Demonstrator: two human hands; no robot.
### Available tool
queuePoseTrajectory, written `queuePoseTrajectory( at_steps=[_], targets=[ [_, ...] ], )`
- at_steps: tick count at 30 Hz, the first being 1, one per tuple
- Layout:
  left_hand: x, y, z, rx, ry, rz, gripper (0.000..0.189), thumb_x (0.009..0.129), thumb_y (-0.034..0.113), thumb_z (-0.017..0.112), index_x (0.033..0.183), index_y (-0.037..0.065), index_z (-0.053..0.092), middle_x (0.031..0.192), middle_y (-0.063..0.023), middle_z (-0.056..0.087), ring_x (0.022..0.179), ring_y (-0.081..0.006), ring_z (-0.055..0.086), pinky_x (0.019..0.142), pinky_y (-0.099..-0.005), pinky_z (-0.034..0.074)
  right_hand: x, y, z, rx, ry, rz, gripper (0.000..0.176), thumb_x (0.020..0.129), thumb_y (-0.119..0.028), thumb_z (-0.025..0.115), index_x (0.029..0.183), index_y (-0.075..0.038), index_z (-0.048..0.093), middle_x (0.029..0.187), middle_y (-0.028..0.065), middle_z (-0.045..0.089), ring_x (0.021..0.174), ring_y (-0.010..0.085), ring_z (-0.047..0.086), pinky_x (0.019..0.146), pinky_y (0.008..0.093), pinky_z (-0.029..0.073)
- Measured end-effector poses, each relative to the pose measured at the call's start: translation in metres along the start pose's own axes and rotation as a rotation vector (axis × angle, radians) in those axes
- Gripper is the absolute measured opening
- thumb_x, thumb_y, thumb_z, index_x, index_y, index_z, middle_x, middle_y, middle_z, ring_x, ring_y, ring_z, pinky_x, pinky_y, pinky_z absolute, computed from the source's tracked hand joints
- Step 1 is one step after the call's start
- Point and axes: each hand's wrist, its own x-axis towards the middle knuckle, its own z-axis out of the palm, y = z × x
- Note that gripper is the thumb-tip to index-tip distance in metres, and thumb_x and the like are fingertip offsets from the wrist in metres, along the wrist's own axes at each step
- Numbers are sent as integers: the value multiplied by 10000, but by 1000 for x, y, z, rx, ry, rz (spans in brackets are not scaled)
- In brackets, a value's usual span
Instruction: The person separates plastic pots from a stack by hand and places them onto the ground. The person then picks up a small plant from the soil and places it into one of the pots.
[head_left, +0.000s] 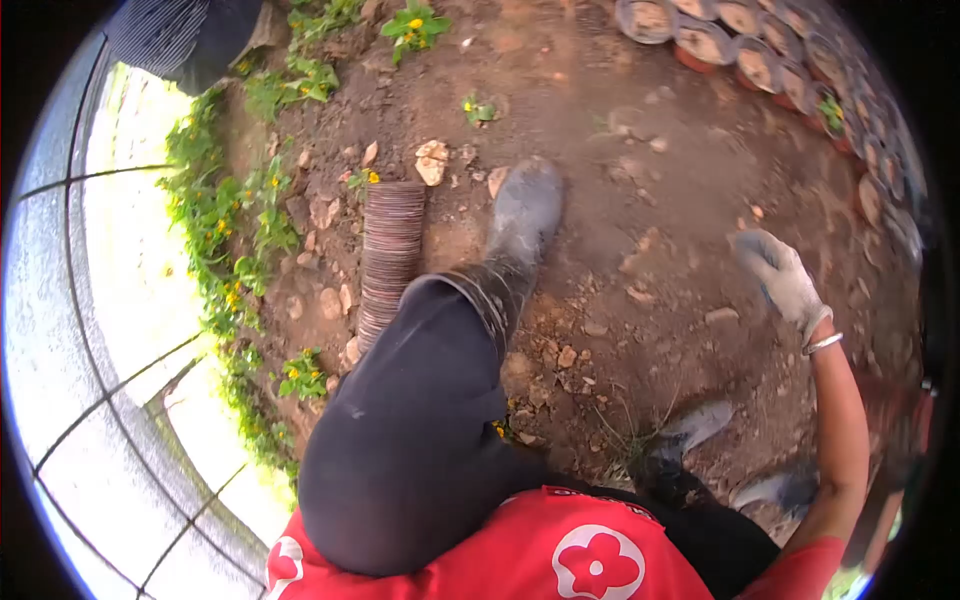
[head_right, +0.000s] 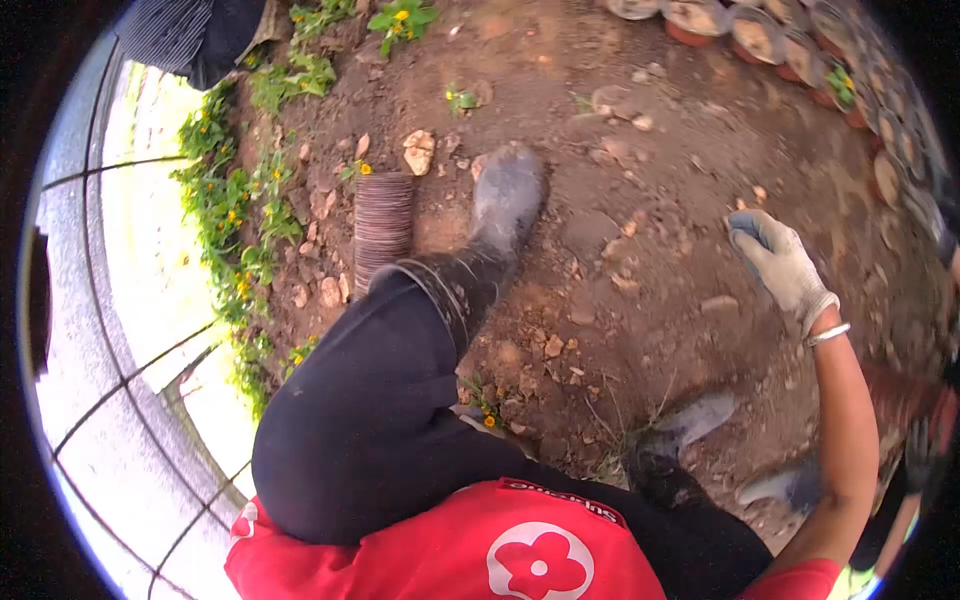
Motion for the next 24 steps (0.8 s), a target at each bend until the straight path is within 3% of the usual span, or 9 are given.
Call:
queuePoseTrajectory(
  at_steps=[1,5,6,9,11,15,17,21,24],
  targets=[
    [1,-1,-9,427,-63,153,178,860,137,503,869,51,658,865,-143,672,854,-303,651,760,-419,500,26,3,1,68,-24,-11,335,918,-196,575,1187,4,591,952,105,673,868,158,608,819,309,486],
    [5,-1,-15,439,-161,173,142,802,112,546,873,85,666,859,-120,667,840,-253,644,726,-388,512,115,-41,-27,-21,-161,-41,329,905,-203,583,1153,12,602,973,133,683,899,212,637,841,342,489],
    [6,2,-14,543,-290,156,157,905,158,561,981,44,638,950,-110,645,941,-227,602,841,-345,487,139,-41,-37,-102,-181,-159,326,897,-208,587,1134,15,607,990,149,684,922,233,643,850,352,488],
    [1,6,-8,536,-385,146,160,904,161,564,984,43,637,951,-111,645,941,-227,602,841,-345,487,176,-46,-57,-307,-180,-238,300,870,-242,605,1009,24,614,932,170,677,884,289,647,844,383,489],
    [4,10,-9,526,-447,149,163,903,163,566,988,42,636,952,-111,645,942,-227,601,841,-345,487,183,-51,-61,-394,-316,-81,313,844,-258,635,975,24,601,911,168,660,889,290,631,836,390,489],
    [7,9,-16,490,-566,136,170,901,167,572,994,40,635,954,-112,646,942,-227,601,840,-345,487,183,-4,-37,-268,-278,-54,354,793,-266,696,991,2,574,920,156,611,898,272,610,810,398,486],
    [2,9,-20,456,-614,119,173,900,169,574,997,39,634,955,-112,646,943,-227,601,840,-345,487,178,5,-30,-165,-121,-216,360,775,-253,718,995,-15,562,939,150,595,890,286,604,806,407,483],
    [4,24,-33,366,-633,115,181,899,174,579,1004,37,633,958,-112,646,944,-227,601,840,-345,487,175,1,-23,-285,-19,-267,360,767,-229,727,1012,-26,558,985,151,576,900,309,595,805,408,481],
    [31,36,-47,313,-573,165,187,897,177,583,1008,35,632,959,-113,646,944,-227,600,840,-345,487,179,-3,-23,-295,-55,-133,375,766,-237,724,1044,-33,578,1009,154,591,944,329,596,838,411,478]
  ],
)
